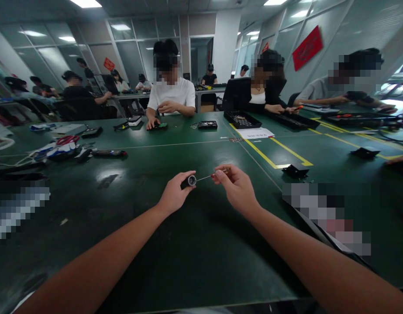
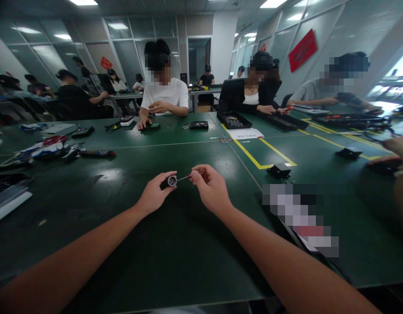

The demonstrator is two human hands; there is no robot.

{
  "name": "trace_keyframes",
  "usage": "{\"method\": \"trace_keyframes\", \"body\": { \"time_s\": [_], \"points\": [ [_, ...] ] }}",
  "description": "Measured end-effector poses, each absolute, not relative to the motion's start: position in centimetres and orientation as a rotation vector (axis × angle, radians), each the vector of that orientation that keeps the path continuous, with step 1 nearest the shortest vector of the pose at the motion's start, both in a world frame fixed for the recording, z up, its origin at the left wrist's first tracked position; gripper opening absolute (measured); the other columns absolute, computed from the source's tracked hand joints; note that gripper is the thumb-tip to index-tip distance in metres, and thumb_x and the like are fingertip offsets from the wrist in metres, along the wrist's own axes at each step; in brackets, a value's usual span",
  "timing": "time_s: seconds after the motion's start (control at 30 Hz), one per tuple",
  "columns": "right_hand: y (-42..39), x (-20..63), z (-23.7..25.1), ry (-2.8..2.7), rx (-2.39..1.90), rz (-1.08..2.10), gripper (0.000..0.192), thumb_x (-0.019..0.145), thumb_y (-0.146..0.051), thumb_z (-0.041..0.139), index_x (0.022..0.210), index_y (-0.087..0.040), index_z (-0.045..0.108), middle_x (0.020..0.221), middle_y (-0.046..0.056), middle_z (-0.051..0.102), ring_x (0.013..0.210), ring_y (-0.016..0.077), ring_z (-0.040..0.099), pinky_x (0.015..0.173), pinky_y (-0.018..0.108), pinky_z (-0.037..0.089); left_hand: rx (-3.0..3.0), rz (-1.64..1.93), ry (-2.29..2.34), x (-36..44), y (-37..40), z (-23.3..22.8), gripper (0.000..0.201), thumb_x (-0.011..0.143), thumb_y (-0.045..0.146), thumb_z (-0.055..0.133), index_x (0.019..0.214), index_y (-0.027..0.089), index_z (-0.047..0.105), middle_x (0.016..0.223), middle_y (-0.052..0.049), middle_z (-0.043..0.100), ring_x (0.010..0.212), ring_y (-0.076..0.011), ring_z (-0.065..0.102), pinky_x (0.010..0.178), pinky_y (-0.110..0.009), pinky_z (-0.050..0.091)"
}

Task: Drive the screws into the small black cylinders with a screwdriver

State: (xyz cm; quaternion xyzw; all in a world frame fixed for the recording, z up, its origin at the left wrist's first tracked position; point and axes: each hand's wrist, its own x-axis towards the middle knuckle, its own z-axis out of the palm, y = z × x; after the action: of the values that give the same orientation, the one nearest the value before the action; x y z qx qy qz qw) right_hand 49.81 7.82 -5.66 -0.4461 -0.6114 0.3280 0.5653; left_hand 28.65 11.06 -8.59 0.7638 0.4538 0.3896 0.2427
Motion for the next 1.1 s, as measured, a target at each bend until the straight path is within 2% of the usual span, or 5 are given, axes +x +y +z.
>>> {"method": "trace_keyframes", "body": {
  "time_s": [0.4,0.57,0.73,0.9,1.1],
  "points": [
    [7.7,50.0,-5.5,-1.584,-1.082,0.784,0.023,0.092,-0.038,0.059,0.106,-0.021,0.064,0.068,-0.001,0.066,0.062,0.0155,0.063,0.062,0.031,0.051,1.978,1.113,1.207,28.4,11.6,-9.4,0.038,0.087,0.017,0.072,0.124,0.024,0.067,0.127,-0.004,0.068,0.122,-0.0226,0.061,0.111,-0.042,0.044],
    [6.9,49.9,-5.2,-1.693,-1.030,0.745,0.019,0.096,-0.037,0.055,0.104,-0.021,0.063,0.078,0.000,0.067,0.072,0.0159,0.065,0.070,0.031,0.051,2.048,1.114,1.225,28.4,11.7,-9.6,0.038,0.085,0.017,0.074,0.122,0.026,0.068,0.124,-0.004,0.069,0.119,-0.0230,0.061,0.110,-0.043,0.044],
    [6.4,49.6,-4.8,-1.701,-1.195,0.561,0.042,0.102,-0.048,0.041,0.094,-0.021,0.072,0.059,-0.002,0.057,0.055,0.0147,0.055,0.057,0.029,0.040,2.118,1.059,1.236,28.5,11.2,-9.1,0.038,0.087,0.018,0.073,0.123,0.029,0.068,0.122,-0.003,0.070,0.117,-0.0230,0.061,0.106,-0.043,0.046],
    [6.5,49.6,-4.6,-1.771,-1.258,0.438,0.033,0.100,-0.036,0.044,0.117,-0.020,0.067,0.074,0.002,0.067,0.060,0.0166,0.058,0.061,0.031,0.042,2.142,1.050,1.259,28.5,11.1,-9.0,0.038,0.087,0.019,0.072,0.124,0.029,0.068,0.120,-0.003,0.070,0.116,-0.0233,0.061,0.105,-0.043,0.046],
    [6.7,49.8,-4.6,-1.789,-1.244,0.526,0.029,0.100,-0.036,0.041,0.105,-0.023,0.067,0.076,0.002,0.067,0.069,0.0195,0.062,0.064,0.032,0.044,2.178,1.041,1.278,28.4,11.2,-9.2,0.037,0.089,0.023,0.071,0.125,0.029,0.066,0.121,-0.003,0.069,0.115,-0.0245,0.060,0.104,-0.045,0.046]
  ]
}}
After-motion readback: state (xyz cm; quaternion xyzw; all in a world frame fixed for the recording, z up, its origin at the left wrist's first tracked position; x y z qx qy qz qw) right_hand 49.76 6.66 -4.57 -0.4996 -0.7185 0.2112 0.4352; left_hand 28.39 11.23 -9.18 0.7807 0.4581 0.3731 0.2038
